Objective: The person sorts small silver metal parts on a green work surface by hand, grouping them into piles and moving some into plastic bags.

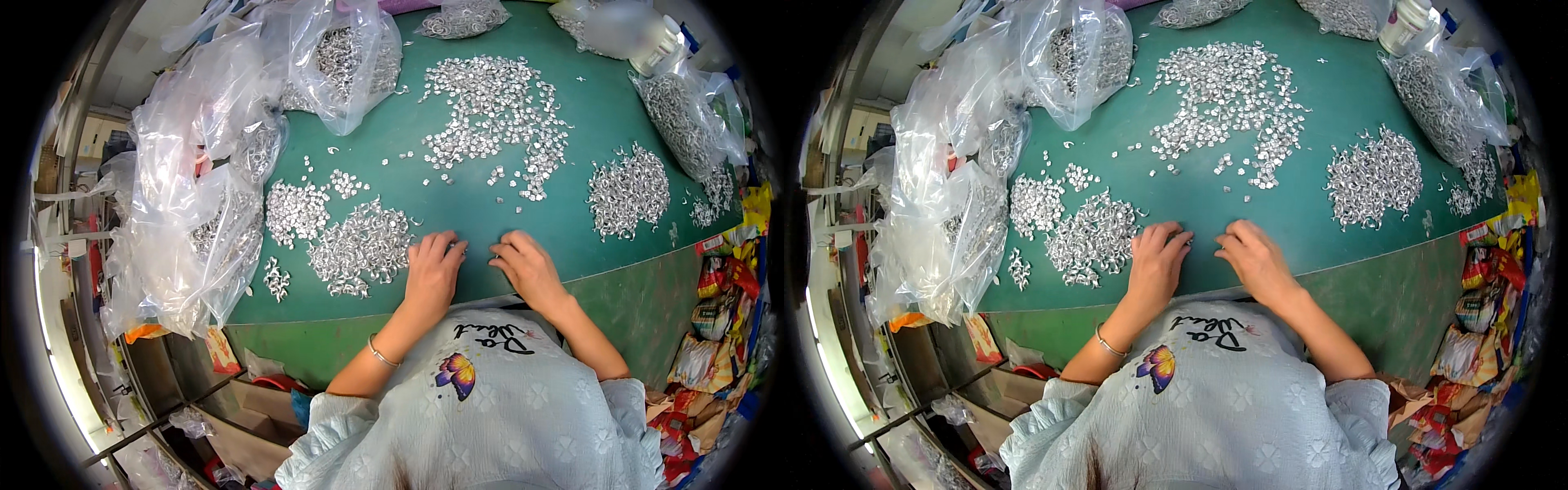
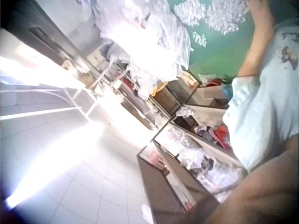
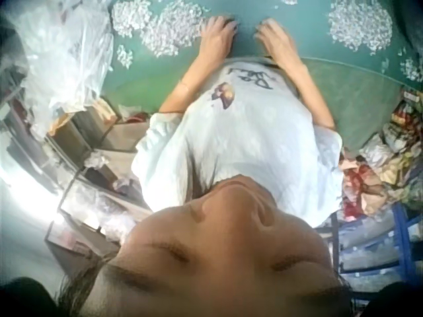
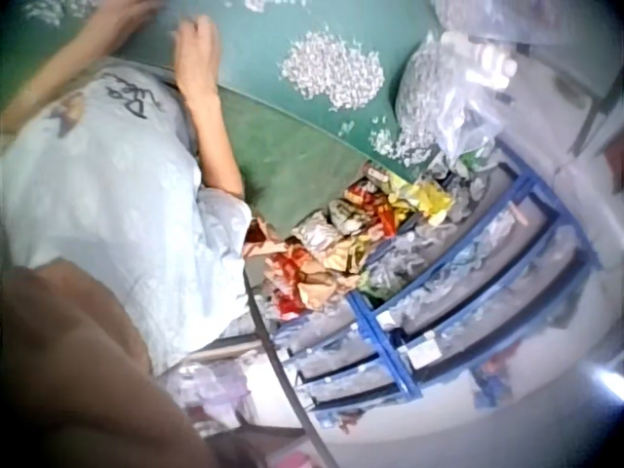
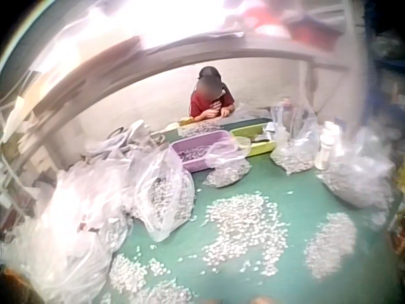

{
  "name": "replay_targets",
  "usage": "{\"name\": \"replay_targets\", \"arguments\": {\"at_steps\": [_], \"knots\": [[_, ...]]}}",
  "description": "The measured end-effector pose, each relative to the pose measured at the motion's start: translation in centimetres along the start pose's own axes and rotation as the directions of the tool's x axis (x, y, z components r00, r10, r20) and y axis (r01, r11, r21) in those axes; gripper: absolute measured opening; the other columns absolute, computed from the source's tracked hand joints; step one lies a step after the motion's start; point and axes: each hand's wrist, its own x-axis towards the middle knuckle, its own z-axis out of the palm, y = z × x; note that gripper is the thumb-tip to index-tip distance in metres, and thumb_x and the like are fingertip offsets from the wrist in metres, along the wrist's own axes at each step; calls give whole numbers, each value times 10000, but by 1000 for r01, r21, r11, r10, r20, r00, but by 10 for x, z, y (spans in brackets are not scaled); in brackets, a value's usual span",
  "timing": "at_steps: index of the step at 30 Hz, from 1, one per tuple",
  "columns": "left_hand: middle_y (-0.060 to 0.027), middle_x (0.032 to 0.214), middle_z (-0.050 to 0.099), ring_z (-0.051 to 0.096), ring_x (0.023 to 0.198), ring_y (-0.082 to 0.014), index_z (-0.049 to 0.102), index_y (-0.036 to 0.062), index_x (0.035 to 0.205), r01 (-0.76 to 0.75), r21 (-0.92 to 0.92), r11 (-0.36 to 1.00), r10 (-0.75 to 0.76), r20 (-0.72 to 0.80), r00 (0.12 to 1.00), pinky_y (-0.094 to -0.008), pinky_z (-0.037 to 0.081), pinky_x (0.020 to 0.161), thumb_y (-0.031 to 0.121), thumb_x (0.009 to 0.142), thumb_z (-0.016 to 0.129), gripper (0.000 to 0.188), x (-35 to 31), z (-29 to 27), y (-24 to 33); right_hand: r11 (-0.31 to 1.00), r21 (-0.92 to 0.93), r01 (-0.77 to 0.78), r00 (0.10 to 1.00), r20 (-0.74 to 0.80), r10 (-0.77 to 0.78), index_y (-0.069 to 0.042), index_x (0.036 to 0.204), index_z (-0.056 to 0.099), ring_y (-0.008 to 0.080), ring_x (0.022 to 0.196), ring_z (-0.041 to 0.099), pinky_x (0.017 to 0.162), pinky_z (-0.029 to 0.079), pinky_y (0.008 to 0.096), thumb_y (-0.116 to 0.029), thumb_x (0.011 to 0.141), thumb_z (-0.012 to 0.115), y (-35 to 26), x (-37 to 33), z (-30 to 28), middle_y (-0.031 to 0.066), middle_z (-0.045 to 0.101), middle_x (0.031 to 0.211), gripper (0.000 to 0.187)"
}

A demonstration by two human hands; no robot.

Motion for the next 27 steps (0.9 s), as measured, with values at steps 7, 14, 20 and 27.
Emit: {"name": "replay_targets", "arguments": {"at_steps": [7, 14, 20, 27], "knots": [[-118, 1207, 527, 474, 1178, -318, 634, 29, 1000, 143, 172, 975, -99, -242, 965, -451, 314, 902, 52, 766, 692, 243, -8, -14, -19, 838, -519, -170, 949, -316, -4, -81, 911, 659, 252, 867, 530, 715, 379, 375, -119, 743, 741, 46, -8, -48, 51, 582, 923, 191], [-142, 1301, 452, 380, 1262, -374, 606, 65, 1067, 233, 108, 966, -190, -312, 931, -483, 269, 967, 127, 769, 734, 331, -14, -17, -22, 734, -604, -310, 900, -436, 22, -85, 939, 657, 268, 910, 520, 784, 378, 394, -128, 771, 729, 59, -8, -70, 62, 574, 976, 188], [-128, 1299, 439, 375, 1265, -375, 594, 99, 1087, 302, 125, 945, -245, -342, 907, -494, 251, 1015, 122, 698, 801, 441, -11, -17, -17, 980, -196, 28, 981, -182, -64, -36, 896, 658, 272, 902, 559, 794, 409, 379, -60, 741, 721, 1, 40, -20, 84, 616, 917, 169], [-130, 1268, 464, 388, 1240, -369, 622, 88, 1049, 306, 71, 949, -267, -331, 905, -494, 264, 989, 88, 789, 702, 271, -28, -23, -18, 987, -8, 160, 983, 90, -159, -28, 999, 629, 275, 908, 531, 764, 409, 373, -72, 743, 721, -37, 68, 42, 86, 571, 981, 275]]}}
